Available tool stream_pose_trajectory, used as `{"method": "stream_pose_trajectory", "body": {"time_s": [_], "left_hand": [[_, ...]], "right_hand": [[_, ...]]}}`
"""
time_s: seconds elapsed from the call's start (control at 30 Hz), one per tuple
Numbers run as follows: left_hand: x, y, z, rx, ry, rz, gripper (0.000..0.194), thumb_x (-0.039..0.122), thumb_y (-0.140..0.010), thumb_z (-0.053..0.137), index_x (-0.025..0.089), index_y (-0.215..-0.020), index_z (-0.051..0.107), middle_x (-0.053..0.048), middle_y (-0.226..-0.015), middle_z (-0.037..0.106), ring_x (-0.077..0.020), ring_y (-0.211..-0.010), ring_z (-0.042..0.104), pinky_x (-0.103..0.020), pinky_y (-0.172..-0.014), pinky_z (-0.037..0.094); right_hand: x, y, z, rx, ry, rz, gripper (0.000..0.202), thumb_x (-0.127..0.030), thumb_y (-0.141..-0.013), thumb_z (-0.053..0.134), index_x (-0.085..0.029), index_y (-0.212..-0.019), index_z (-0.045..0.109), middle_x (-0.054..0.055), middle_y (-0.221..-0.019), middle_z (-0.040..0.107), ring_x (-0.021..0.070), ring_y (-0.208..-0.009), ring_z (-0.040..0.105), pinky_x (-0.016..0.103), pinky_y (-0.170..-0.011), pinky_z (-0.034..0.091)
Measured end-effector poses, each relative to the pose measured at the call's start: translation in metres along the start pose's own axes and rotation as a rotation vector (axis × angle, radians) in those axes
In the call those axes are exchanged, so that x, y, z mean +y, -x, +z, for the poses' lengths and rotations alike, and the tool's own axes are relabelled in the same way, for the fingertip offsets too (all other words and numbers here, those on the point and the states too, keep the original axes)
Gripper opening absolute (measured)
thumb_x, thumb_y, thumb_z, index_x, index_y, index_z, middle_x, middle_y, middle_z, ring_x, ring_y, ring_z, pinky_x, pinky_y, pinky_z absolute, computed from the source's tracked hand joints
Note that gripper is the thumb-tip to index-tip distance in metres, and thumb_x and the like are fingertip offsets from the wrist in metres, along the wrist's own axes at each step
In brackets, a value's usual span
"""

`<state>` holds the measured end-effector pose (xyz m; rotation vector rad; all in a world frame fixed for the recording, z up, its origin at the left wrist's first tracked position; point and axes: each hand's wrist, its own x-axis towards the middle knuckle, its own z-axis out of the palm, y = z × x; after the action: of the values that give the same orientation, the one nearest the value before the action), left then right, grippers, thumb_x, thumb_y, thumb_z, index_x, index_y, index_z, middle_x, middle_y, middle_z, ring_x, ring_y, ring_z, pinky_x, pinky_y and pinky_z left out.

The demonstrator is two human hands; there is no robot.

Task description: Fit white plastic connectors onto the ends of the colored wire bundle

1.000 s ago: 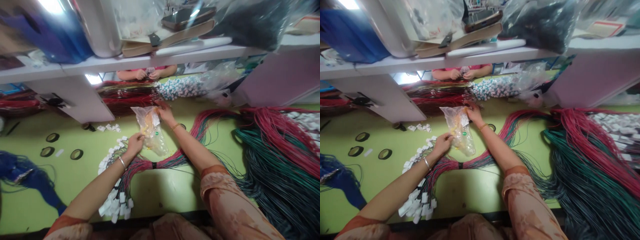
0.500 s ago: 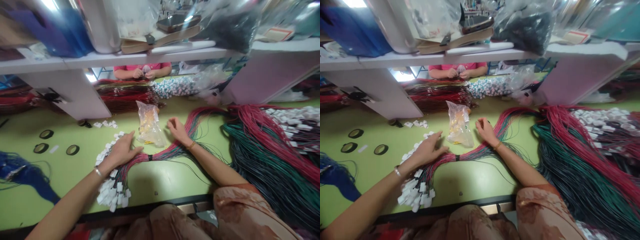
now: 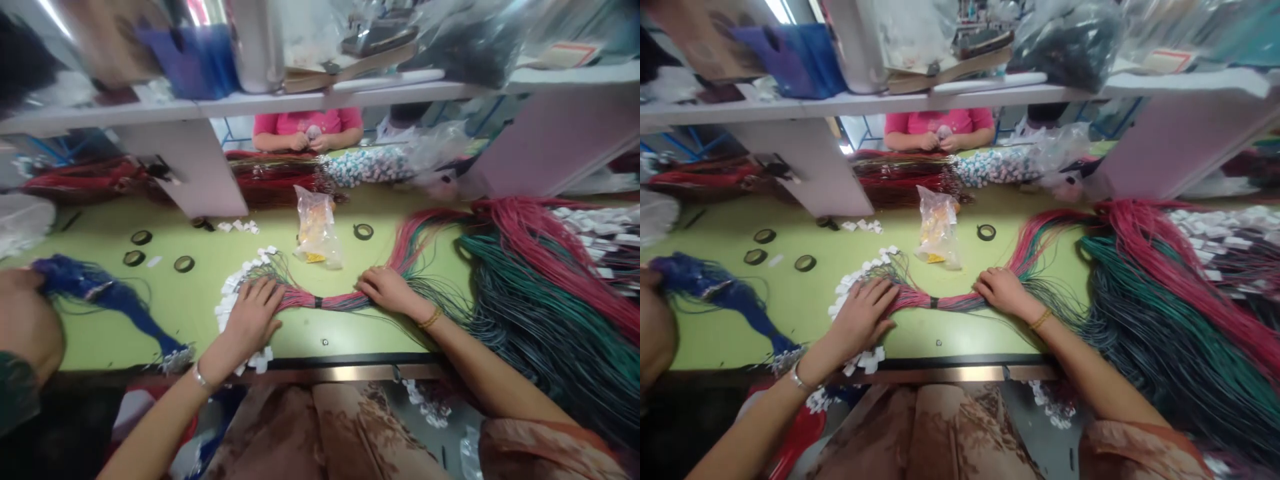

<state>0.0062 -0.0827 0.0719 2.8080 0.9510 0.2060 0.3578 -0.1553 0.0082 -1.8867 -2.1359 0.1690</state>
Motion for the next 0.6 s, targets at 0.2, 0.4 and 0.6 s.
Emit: {"method": "stream_pose_trajectory", "body": {"time_s": [0.2, 0.4, 0.6], "left_hand": [[0.059, 0.057, 0.024, 0.047, 0.412, 0.113, 0.024, 0.032, -0.095, 0.055, 0.02, -0.113, 0.066, -0.012, -0.105, 0.072, -0.0249, -0.099, 0.066, -0.039, -0.089, 0.053], [0.083, 0.083, 0.052, -0.098, 0.646, 0.06, 0.018, 0.029, -0.095, 0.055, 0.019, -0.101, 0.069, -0.009, -0.097, 0.073, -0.0226, -0.092, 0.066, -0.034, -0.083, 0.053], [0.08, 0.091, 0.077, 0.126, 0.973, -0.397, 0.041, 0.023, -0.086, 0.063, 0.019, -0.126, 0.059, -0.015, -0.123, 0.065, -0.0212, -0.096, 0.068, -0.035, -0.082, 0.057]], "right_hand": [[-0.089, -0.022, -0.003, 0.105, -0.088, -0.367, 0.022, -0.028, -0.099, 0.047, -0.023, -0.096, 0.068, 0.011, -0.087, 0.066, 0.0243, -0.08, 0.057, 0.037, -0.073, 0.042], [-0.183, -0.069, 0.05, 0.044, 0.053, -0.767, 0.031, -0.014, -0.095, 0.048, -0.02, -0.123, 0.062, 0.016, -0.113, 0.064, 0.0244, -0.089, 0.054, 0.039, -0.078, 0.043], [-0.182, -0.091, 0.073, 0.021, -0.246, -0.75, 0.025, -0.024, -0.099, 0.047, -0.016, -0.111, 0.066, 0.014, -0.109, 0.065, 0.024, -0.094, 0.054, 0.038, -0.083, 0.047]]}}
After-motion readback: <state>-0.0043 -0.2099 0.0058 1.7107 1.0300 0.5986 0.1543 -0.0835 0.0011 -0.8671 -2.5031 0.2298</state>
